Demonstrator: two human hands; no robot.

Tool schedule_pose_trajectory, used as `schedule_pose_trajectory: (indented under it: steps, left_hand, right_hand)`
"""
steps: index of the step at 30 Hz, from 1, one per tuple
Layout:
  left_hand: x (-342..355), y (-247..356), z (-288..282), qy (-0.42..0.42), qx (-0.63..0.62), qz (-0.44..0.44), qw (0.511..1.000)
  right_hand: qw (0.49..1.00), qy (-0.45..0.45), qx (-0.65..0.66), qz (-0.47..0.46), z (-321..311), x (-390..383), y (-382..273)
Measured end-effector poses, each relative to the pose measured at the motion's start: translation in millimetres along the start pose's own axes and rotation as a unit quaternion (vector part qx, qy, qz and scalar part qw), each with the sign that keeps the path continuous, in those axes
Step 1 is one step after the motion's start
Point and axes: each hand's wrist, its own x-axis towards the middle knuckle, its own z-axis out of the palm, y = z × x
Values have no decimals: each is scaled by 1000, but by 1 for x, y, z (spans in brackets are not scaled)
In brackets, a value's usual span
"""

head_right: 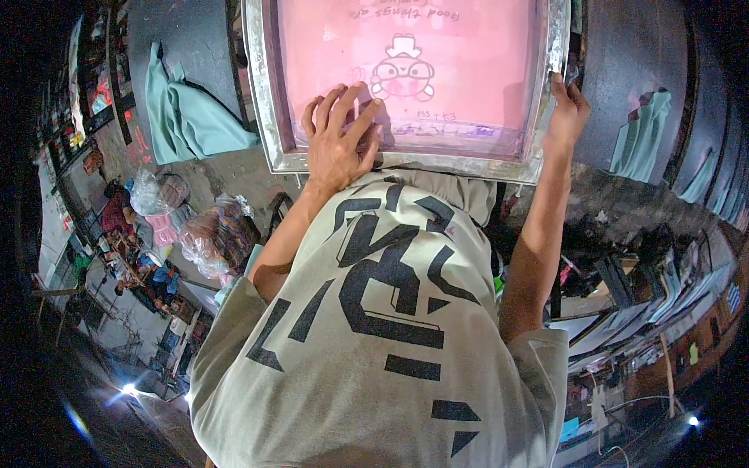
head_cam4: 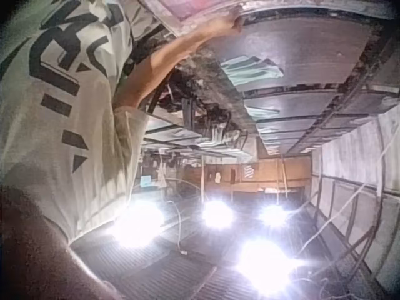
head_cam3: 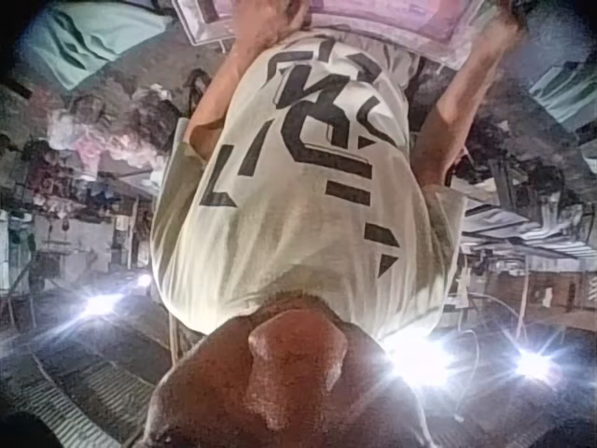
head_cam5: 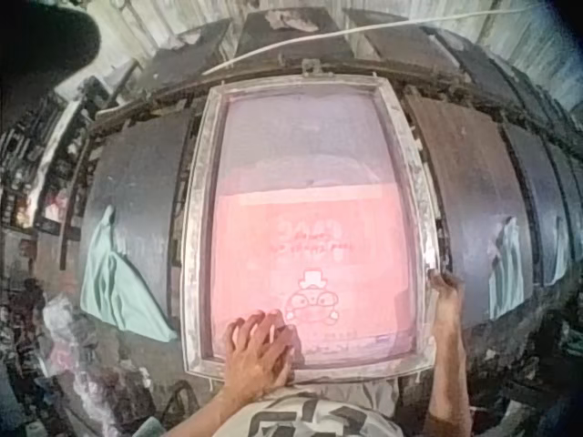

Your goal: Preparing and setting up a screen for screen printing, including cleaning and positioning.

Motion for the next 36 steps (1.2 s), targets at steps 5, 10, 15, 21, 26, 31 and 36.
schedule_pose_trajectory:
  steps: [5,10,15,21,26,31,36]
  left_hand:
    - [-2,-3,3,-3,-17,1,1000]
    - [3,-2,-5,8,-43,4,999]
    - [5,0,-12,-4,-38,5,999]
    - [3,-2,-9,-21,-37,2,999]
    - [4,-1,-15,-36,-60,-8,998]
    - [63,-32,-23,-9,-76,52,996]
    - [220,-123,-34,163,-30,26,986]
  right_hand:
    - [975,-7,-205,-88,-2,-3,-2]
    - [942,28,-279,-182,4,-1,4]
    - [940,26,-269,-208,7,-7,0]
    - [939,40,-267,-214,9,-10,-10]
    - [960,61,-221,-158,13,-17,-13]
    - [926,148,-212,-274,31,-15,-44]
    - [931,32,-194,-308,101,51,-119]
